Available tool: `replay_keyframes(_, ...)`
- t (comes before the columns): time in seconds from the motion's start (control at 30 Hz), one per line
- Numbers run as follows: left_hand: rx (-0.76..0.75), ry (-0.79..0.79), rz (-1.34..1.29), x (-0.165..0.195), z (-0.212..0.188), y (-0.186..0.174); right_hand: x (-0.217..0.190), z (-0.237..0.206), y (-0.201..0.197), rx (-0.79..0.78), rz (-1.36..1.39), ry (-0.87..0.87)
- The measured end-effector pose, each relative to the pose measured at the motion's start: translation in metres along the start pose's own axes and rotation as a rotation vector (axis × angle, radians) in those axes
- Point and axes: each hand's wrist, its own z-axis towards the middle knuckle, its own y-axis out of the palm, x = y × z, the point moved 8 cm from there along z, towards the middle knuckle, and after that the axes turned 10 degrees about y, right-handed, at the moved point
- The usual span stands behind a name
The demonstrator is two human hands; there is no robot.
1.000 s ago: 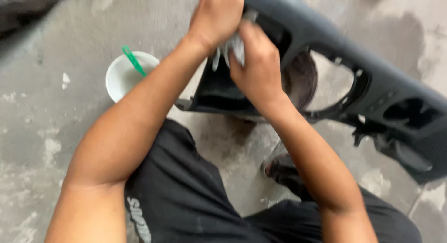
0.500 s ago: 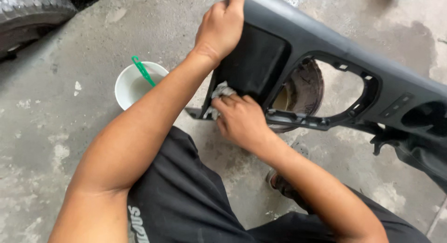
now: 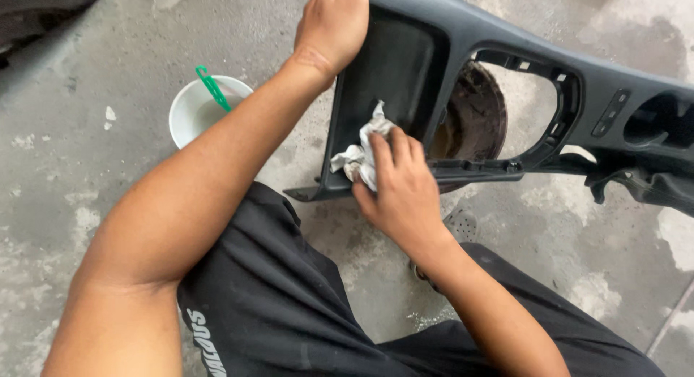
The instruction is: The person wipes a black car dashboard with a white cloth, cleaning the surface and recessed areas. They dip the cloth into a bucket of water and continue wiping different sections of the dashboard.
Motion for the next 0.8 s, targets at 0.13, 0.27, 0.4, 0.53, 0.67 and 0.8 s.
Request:
replay_keyframes(0.13, 0.043, 0.045, -0.034, -0.008, -0.001, 0.004, 0.005, 0.002, 0.032, -0.101, 0.276, 0.059)
replay_keyframes(0.27, 0.053, 0.097, -0.015, -0.011, 0.004, 0.006, 0.010, 0.009, 0.053, -0.039, 0.545, 0.180)
replay_keyframes(0.4, 0.048, 0.077, -0.084, -0.024, 0.007, 0.007, 0.009, 0.003, 0.066, -0.008, 0.601, 0.159)
replay_keyframes(0.53, 0.027, -0.010, -0.271, -0.044, 0.006, 0.012, 0.021, -0.001, 0.083, -0.152, 0.758, 0.317)
replay_keyframes(0.67, -0.038, 0.192, -0.686, -0.031, 0.004, 0.021, 0.037, 0.040, 0.077, 0.078, 1.259, 0.417)
replay_keyframes(0.8, -0.168, -0.054, -0.762, -0.041, -0.001, 0.034, 0.043, 0.080, 0.068, 0.255, 1.176, 0.384)
